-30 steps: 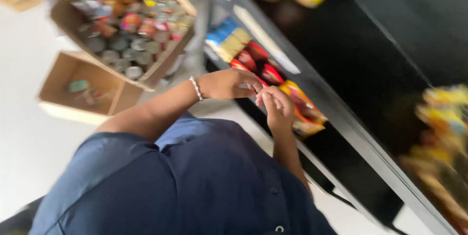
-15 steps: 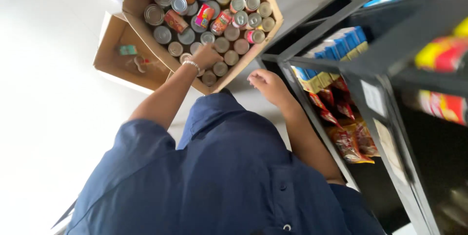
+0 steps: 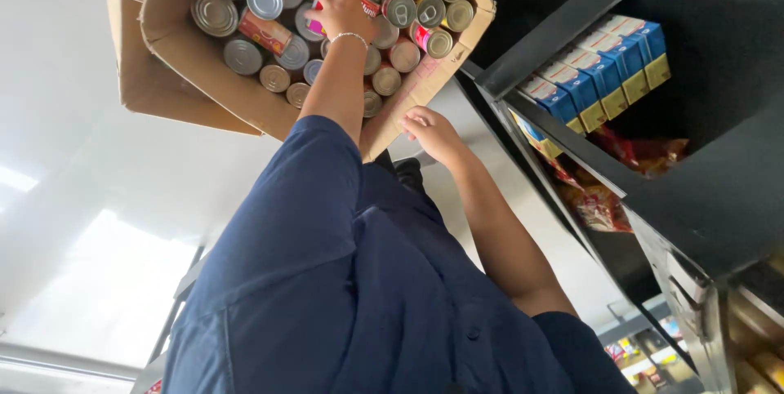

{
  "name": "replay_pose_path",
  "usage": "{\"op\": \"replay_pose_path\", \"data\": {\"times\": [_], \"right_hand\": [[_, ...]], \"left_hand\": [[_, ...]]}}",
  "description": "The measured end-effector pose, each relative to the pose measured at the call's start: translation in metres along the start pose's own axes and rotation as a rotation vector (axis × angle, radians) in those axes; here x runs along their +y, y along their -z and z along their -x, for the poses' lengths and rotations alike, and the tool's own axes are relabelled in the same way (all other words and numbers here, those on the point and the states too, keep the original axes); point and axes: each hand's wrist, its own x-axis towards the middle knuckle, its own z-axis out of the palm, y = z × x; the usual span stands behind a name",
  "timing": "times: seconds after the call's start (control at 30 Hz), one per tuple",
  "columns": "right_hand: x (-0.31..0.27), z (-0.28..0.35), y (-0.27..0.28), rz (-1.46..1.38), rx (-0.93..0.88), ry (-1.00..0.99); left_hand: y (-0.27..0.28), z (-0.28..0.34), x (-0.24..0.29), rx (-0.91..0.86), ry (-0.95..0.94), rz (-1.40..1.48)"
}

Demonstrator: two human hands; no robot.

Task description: Stocking canned goods from a cardboard box onto store shelves.

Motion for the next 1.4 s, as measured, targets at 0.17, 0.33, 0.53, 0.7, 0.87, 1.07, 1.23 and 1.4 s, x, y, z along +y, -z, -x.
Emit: {"op": "replay_pose_path", "data": {"times": [0.17, 0.33, 0.53, 0.7, 0.87, 1.07, 1.23, 1.4], "right_hand": [[0.010, -0.013, 0.008, -0.014, 0.031, -0.070], [0.017, -0.028, 0.012, -0.108, 0.068, -0.118], [-0.043, -0.012, 0.003, -0.085, 0.154, 0.336], [-0.042, -0.008, -0.007, -0.191, -0.051, 0.318], [-0.033, 0.036, 0.009, -0.352, 0.012, 0.247], [-0.112, 0.082, 0.003, 0.203, -0.148, 0.735], [-0.152, 0.071, -0.025, 0.815, -0.293, 0.880], [-0.173, 0.056, -0.033, 0.460, -0.461, 0.743]], "left_hand": [[0.003, 0.002, -0.011, 0.122, -0.021, 0.177], [0.010, 0.024, -0.050, 0.210, -0.118, 0.454], [0.030, 0.099, -0.073, -0.049, -0.358, 0.950], [0.010, 0.154, -0.056, -0.177, -0.644, 0.987], [0.015, 0.171, -0.059, -0.812, -0.237, 1.956], [0.017, 0.168, -0.067, -1.100, 0.308, 2.117], [0.007, 0.176, -0.089, -1.233, 0.105, 2.179], [0.020, 0.180, -0.108, -1.057, -0.191, 2.095]]}}
